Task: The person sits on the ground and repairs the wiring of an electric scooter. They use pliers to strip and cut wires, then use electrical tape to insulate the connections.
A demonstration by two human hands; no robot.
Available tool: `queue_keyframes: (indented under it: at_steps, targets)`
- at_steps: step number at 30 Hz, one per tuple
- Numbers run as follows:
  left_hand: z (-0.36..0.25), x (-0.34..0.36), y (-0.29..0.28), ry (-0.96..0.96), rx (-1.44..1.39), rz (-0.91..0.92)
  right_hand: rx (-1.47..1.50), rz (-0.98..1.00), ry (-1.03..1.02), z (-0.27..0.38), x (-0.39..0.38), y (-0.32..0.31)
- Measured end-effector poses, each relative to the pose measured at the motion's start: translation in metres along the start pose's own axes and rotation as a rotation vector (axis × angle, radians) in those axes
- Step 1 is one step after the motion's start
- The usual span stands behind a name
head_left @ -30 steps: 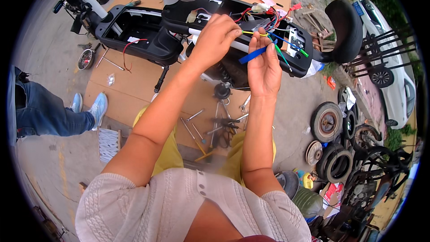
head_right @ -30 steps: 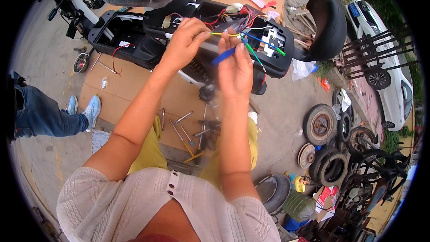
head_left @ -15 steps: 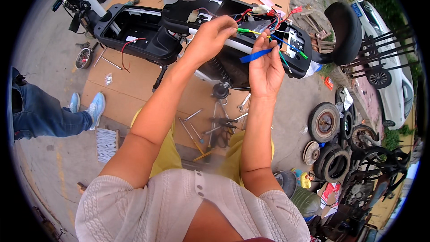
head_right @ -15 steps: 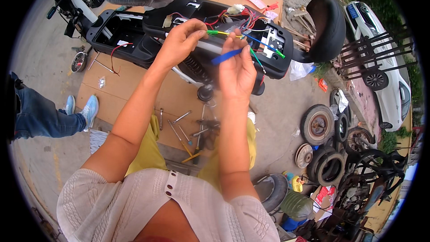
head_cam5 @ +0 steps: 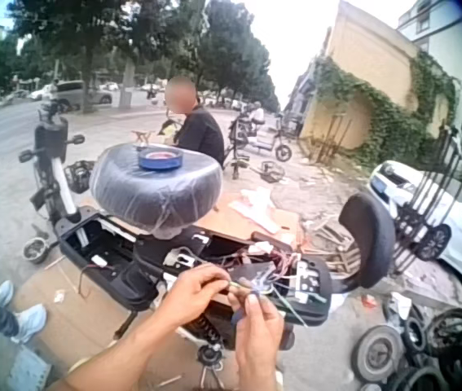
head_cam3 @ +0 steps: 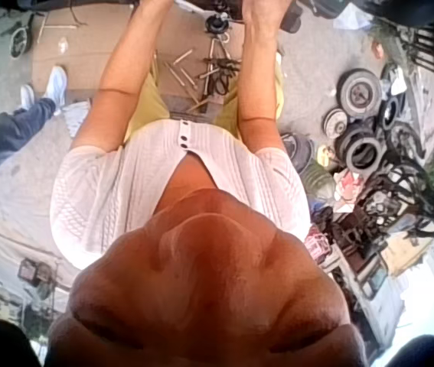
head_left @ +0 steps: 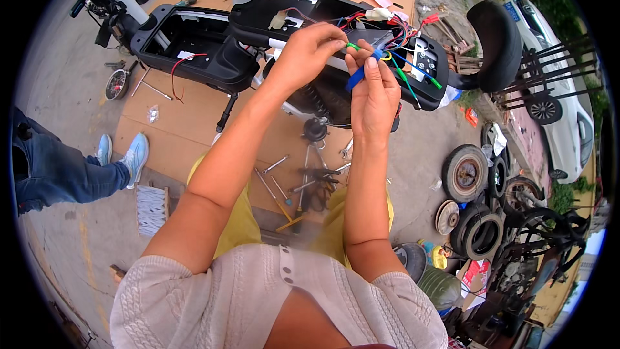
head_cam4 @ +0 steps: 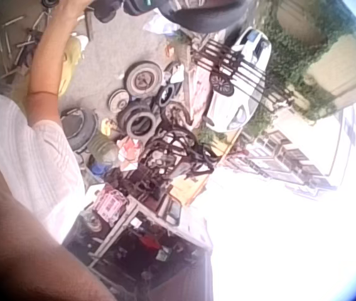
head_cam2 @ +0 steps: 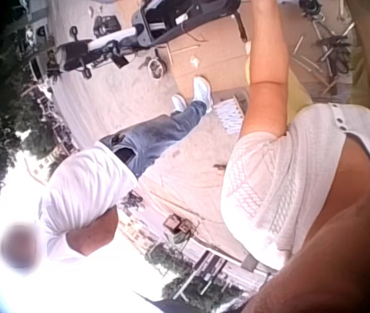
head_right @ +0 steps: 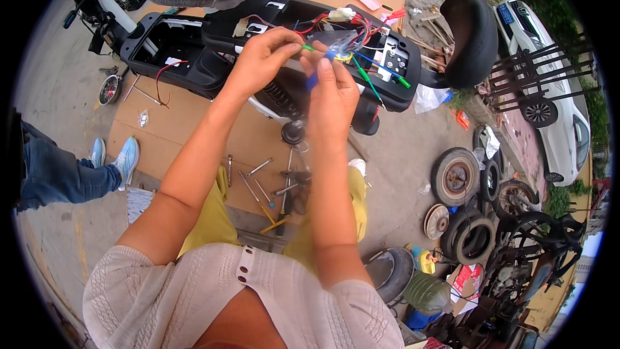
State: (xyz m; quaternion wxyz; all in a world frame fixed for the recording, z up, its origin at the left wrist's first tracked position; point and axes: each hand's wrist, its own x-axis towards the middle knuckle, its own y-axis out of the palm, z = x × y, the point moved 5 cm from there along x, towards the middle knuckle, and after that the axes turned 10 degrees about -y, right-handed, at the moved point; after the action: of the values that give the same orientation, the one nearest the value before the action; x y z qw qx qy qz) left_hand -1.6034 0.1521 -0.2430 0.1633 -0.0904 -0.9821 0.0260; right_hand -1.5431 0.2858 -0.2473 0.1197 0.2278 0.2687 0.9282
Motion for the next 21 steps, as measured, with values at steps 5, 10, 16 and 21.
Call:
queue_keyframes:
  at_steps: [5,10,16,21]
  targets:
    - [0.0113,0.0020,-0.0036,-0.195,-0.024,0.061,-0.083,0.020,-0.007,-0.0014,-0.0012,0.0005]
    - [0.0093,0.0008,-0.0027,-0.086,0.039,0.040,-0.256,0.070,-0.069,-0.0018,0.0014,-0.0023]
    - [0.0088,-0.0020,-0.0021,-0.036,0.064,0.020,-0.366,0.141,-0.090,-0.0003,0.0037,-0.0037]
    - [0.0109,-0.0020,0.0003,0.021,0.040,0.014,-0.323,0.189,-0.099,-0.0013,0.0072,-0.0069]
